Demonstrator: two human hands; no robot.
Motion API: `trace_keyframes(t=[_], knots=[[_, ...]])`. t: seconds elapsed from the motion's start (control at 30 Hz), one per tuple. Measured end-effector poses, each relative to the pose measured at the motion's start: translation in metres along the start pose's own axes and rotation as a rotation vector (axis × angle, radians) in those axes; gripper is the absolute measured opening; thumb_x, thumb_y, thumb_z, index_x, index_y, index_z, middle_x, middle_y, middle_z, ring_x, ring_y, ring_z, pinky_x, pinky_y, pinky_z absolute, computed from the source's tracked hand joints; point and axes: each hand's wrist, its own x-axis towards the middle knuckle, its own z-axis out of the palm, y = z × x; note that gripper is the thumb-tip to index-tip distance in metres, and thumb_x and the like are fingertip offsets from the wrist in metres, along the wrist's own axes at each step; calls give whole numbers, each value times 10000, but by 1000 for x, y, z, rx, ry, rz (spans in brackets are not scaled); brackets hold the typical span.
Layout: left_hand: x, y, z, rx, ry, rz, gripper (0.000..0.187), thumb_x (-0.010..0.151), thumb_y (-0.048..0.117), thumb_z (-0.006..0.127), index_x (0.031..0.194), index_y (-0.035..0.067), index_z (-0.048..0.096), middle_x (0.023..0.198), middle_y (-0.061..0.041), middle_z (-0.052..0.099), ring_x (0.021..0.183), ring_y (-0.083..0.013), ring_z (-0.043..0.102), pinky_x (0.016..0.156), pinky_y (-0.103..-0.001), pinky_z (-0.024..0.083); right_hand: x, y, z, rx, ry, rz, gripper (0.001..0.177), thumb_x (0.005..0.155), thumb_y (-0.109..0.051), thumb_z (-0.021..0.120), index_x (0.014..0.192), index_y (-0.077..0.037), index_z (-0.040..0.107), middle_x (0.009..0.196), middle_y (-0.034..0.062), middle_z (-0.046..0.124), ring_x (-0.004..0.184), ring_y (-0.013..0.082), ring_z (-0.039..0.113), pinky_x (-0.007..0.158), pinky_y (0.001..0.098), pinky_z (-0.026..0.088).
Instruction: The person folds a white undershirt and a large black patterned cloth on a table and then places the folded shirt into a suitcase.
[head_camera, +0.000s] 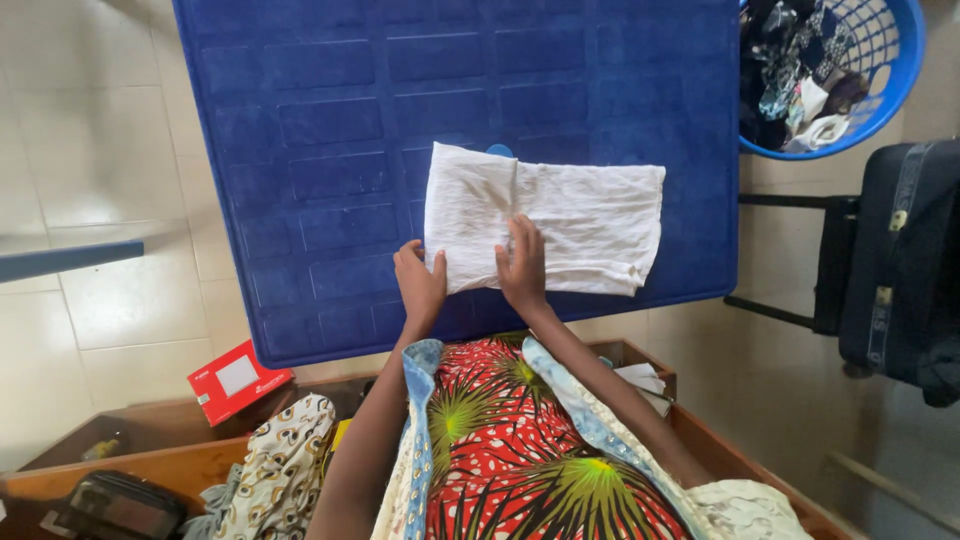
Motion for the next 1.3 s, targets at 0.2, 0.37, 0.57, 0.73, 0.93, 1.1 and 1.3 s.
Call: trace_keyframes(t=[0.2,0.37,0.57,0.73,0.93,1.1,1.3], knots=[[-7,-33,-27,-292,-216,-33,401,874,-2,550,1274,1,573,1148,-175,668,954,-263,694,813,-371,566,-11,8,12,348,-74,566,499,948,-266,683,1356,9,600,905,68,730,843,190,689,790,325,541],[-11,-34,-45,-307,-346,31,568,775,-133,477,1319,18,551,1232,-178,673,1008,-262,719,868,-359,568,5,13,25,726,-248,837,442,986,-265,724,1276,69,721,908,49,716,794,149,601,709,319,475],[-7,-40,-42,-211,-290,210,610,760,-117,456,1343,12,580,1260,-206,655,1066,-311,702,940,-400,548,22,-22,19,743,-293,770,581,869,-214,766,1352,24,545,1190,124,699,1053,188,689,894,323,545],[0,-14,-41,-134,-183,216,407,947,100,630,1334,1,551,1253,-216,604,1005,-311,684,878,-406,547,25,-38,26,780,-231,780,727,840,-191,782,1442,26,436,1289,192,659,1117,220,683,942,351,551],[9,15,-64,-214,-373,-136,548,1005,376,522,1432,32,499,1336,-209,650,1076,-303,704,874,-385,565,34,-93,26,389,-225,495,804,867,-189,701,1549,-27,309,1260,281,684,1134,399,696,959,434,537],[16,10,-86,-324,-279,15,579,1095,438,388,1477,18,499,1413,-248,605,1289,-317,599,1056,-384,462,53,-161,34,346,-254,191,833,914,-124,627,1632,-81,206,1427,308,566,1206,457,653,978,483,545],[38,10,-110,-563,-204,13,557,1106,435,329,1451,32,499,1389,-203,612,1243,-307,626,1032,-391,482,60,-186,43,364,-422,80,919,873,-120,681,1618,-121,144,1554,290,406,1200,475,608,962,497,524]])
